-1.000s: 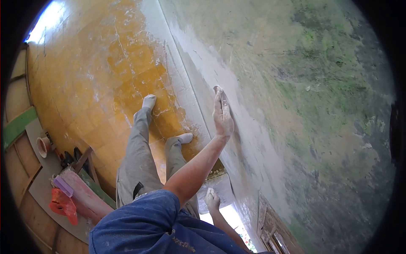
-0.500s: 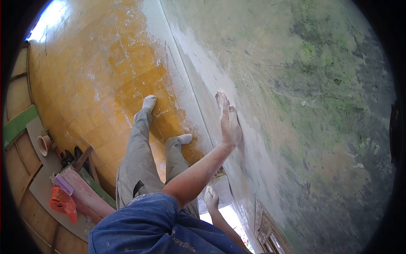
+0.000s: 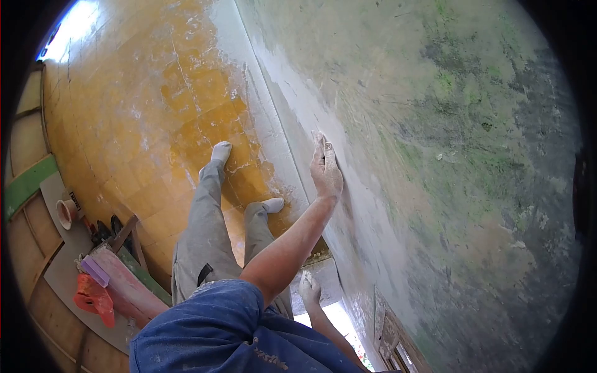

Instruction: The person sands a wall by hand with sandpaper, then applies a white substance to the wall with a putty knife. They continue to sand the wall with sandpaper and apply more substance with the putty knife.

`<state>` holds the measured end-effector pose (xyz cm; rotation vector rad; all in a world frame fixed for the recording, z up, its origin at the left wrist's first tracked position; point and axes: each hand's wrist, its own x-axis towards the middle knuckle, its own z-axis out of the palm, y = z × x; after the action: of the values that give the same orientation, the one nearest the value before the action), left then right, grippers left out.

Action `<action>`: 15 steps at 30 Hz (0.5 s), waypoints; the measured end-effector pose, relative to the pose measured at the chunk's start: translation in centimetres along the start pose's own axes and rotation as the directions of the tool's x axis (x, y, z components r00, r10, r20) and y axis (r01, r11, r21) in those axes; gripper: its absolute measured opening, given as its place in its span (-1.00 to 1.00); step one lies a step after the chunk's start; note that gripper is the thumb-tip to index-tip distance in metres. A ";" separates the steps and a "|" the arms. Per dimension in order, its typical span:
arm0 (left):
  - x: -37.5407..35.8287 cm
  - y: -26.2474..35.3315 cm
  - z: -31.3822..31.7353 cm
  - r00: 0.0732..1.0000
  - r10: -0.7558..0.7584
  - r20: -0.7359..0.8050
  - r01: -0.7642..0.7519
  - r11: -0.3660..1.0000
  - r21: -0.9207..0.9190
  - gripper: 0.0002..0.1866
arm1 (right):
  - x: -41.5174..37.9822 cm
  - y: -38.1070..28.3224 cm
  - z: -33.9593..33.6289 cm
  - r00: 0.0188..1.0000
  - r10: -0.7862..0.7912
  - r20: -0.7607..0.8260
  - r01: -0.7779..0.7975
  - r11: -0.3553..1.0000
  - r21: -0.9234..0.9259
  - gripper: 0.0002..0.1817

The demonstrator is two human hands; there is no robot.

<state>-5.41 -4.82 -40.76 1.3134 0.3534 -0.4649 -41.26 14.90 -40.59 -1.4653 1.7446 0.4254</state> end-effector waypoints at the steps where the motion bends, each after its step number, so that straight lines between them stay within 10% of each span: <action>1: 0.1 0.1 0.1 1.000 0.003 0.000 -0.003 1.000 -0.004 -0.50 | 0.0 0.0 0.0 1.000 0.000 -0.001 0.000 1.000 -0.002 -0.63; 15: -0.7 1.6 0.6 1.000 0.013 0.028 -0.014 1.000 0.025 -0.51 | 0.2 0.3 0.3 0.999 -0.032 -0.033 0.030 0.998 -0.051 -0.62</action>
<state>-5.25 -4.97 -38.96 1.3316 0.3162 -0.4775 -41.44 15.11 -41.01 -1.5415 1.7464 0.4340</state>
